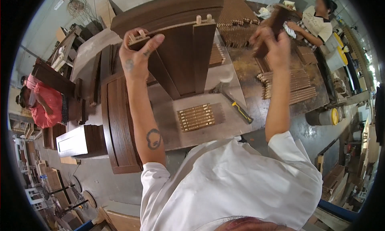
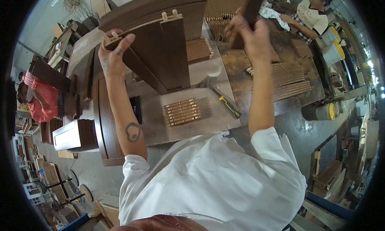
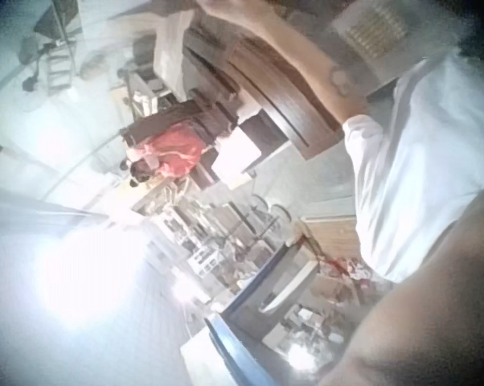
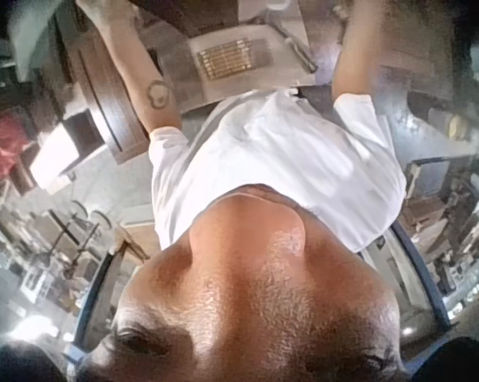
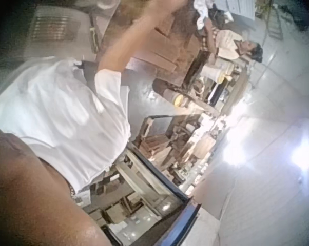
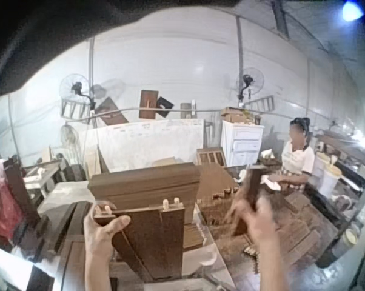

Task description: The person assembles wooden panels by fitting wooden pieces together with dowels, tapping them into place with a hammer, and securing them using a power tool.

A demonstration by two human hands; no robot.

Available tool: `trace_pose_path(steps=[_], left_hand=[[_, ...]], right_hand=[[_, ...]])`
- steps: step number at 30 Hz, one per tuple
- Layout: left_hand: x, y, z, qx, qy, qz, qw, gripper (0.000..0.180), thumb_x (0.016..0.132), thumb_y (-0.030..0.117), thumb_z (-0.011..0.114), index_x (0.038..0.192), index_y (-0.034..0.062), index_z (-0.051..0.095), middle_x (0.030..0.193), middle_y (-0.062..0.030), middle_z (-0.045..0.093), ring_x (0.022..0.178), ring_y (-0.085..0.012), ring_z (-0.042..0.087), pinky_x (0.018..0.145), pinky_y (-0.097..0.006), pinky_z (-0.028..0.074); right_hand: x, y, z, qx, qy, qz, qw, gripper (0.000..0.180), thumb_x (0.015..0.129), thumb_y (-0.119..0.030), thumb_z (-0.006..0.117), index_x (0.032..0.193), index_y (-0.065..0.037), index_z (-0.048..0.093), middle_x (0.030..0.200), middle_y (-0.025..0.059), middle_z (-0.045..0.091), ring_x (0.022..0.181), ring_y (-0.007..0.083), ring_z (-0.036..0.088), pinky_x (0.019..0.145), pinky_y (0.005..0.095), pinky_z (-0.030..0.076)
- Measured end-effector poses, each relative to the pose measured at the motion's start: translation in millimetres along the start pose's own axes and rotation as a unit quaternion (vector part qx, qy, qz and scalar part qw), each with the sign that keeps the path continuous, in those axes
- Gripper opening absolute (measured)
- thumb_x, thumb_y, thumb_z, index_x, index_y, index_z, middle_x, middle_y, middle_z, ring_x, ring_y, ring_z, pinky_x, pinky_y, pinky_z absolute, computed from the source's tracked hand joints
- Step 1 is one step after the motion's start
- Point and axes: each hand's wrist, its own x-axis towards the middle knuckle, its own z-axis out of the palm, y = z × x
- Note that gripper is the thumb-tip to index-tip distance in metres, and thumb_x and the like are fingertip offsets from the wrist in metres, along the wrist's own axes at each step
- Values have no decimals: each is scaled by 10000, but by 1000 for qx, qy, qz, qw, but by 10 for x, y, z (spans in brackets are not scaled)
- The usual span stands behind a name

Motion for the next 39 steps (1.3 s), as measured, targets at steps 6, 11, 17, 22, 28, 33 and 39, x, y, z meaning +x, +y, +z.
trace_pose_path(steps=[6,11,17,22,28,33,39], left_hand=[[-154,86,104,22,-38,-15,999,350,677,118,853,900,31,598,801,20,556,736,-69,513,696,-212,482],[-206,131,36,-12,-12,-28,999,399,658,89,860,932,14,579,832,-16,574,757,-88,557,676,-208,495],[-197,147,11,7,-37,-24,999,403,655,99,862,928,21,576,843,0,582,783,-84,564,715,-211,489],[-165,43,-5,-23,-43,-16,999,388,664,69,852,908,16,555,812,-2,586,754,-78,562,697,-205,492],[-132,102,36,21,-52,-29,998,392,675,52,843,931,7,548,814,-4,577,768,-82,569,692,-210,495],[-98,140,32,29,-63,-16,997,376,698,20,816,945,5,533,860,-15,574,793,-86,573,709,-210,518],[-80,144,50,-27,-93,-21,995,316,753,-41,740,994,-26,535,946,-72,628,860,-124,620,761,-260,581]], right_hand=[[322,-443,408,155,-36,-116,980,338,968,-366,501,935,-34,550,760,64,585,596,200,599,516,319,487],[945,-542,947,169,-204,-147,953,334,989,-342,468,1153,-51,474,753,71,558,674,183,591,565,313,499],[987,-596,1083,139,-278,-156,938,391,982,-367,465,1179,-29,466,743,78,562,639,182,594,556,303,495],[949,-689,1119,78,-299,-149,939,449,966,-379,497,1234,-25,431,754,82,580,647,167,602,558,291,496],[960,-967,1201,-149,-392,-59,906,410,963,-392,503,1151,-32,448,760,51,582,664,126,584,599,267,485],[935,-1078,1425,-255,-411,-189,854,404,960,-380,506,1087,-1,448,733,175,582,685,290,603,612,382,477],[1014,-910,1526,-329,-469,-255,779,302,930,-263,572,1038,-3,465,744,215,581,679,349,584,591,384,422]])
